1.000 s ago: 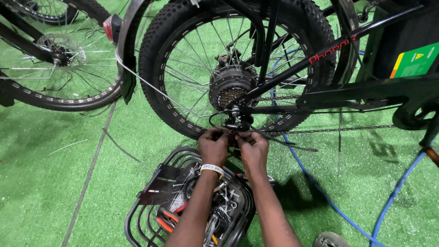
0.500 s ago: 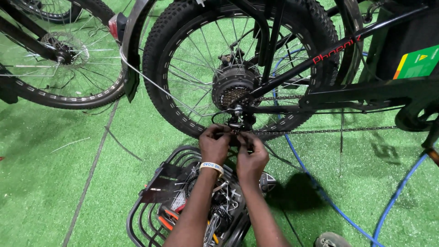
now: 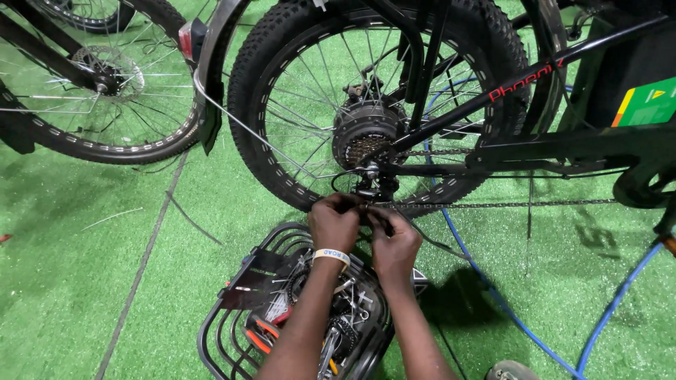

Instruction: Adjusting the rear derailleur and gear cable on an electric bicycle

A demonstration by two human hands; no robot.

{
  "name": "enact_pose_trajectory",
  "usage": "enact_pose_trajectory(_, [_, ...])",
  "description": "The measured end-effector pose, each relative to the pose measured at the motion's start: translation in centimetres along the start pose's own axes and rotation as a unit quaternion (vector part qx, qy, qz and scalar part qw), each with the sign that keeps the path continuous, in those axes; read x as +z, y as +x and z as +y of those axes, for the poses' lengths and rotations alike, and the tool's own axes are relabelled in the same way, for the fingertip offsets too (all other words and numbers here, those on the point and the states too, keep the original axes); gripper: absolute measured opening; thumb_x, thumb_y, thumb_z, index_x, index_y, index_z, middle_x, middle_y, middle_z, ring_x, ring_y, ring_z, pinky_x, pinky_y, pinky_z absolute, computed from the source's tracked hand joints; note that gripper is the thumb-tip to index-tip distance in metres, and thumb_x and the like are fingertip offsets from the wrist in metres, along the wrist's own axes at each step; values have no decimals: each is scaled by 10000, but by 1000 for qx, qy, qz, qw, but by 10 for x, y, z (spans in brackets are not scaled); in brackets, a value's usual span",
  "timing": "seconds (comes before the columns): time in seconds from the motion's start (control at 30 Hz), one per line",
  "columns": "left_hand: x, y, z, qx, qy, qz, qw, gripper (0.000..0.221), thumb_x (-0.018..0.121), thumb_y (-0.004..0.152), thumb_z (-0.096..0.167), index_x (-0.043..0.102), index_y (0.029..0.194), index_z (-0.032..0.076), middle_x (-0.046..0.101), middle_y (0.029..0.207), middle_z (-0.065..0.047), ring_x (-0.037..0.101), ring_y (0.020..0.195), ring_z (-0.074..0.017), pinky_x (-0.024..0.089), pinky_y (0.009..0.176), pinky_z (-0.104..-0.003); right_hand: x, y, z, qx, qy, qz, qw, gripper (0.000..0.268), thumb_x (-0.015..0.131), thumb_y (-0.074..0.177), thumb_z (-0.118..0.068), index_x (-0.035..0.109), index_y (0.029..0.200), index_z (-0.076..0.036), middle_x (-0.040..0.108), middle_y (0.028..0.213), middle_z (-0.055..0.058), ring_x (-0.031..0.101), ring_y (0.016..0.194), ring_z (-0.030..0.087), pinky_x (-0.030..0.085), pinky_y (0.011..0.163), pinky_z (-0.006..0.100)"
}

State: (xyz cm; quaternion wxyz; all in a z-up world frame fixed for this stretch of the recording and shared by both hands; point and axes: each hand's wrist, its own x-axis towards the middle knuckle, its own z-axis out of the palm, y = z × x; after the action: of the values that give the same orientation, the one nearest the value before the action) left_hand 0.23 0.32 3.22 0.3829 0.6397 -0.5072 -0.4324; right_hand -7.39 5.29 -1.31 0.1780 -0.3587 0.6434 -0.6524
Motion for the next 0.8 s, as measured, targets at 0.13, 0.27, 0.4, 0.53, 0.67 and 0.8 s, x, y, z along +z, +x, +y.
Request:
enact_pose_trajectory(0.13, [-4,-12,18,50,145,10,988,321,550,650,100,759,892,82,725,791,-187,684,835,-430,517,755,-517,1,-3,7,-2,-20,-10,1000,202,676,778,48,764,881,-102,732,772,134,717,734,280,582,623,382])
enact_pose_trajectory(0.27, [-6,-13,18,61,177,1,982,331,532,671,106,749,921,94,731,820,-178,682,862,-424,528,778,-521,4,1,20,-13,-32,-21,999,182,652,805,17,742,909,-103,719,783,139,712,785,291,566,609,398])
enact_pose_trajectory(0.4, [-7,-13,15,74,171,-9,982,356,531,671,69,735,961,59,726,828,-203,684,859,-437,531,771,-523,5,-1,25,11,0,-15,1000,155,611,847,-9,708,933,-93,705,766,135,677,708,235,560,590,376])
enact_pose_trajectory(0.53, [-6,-8,2,67,186,-40,979,337,533,668,102,751,925,105,734,802,-157,685,870,-421,544,770,-496,3,-10,28,43,-8,0,999,82,596,924,-73,659,973,-88,676,808,115,648,776,240,533,719,402])
enact_pose_trajectory(0.67, [-6,-13,5,50,187,-65,979,317,560,698,128,744,953,87,732,854,-176,676,938,-405,526,821,-504,4,-13,53,61,11,1,998,67,616,921,-86,650,976,-99,650,820,78,616,828,184,510,803,360])
enact_pose_trajectory(0.8, [-2,2,-6,24,164,-67,984,286,606,700,197,753,931,112,737,877,-154,674,968,-378,531,841,-482,-3,-16,49,88,45,-20,995,52,673,898,-111,683,950,-109,693,838,53,650,860,164,505,836,345])
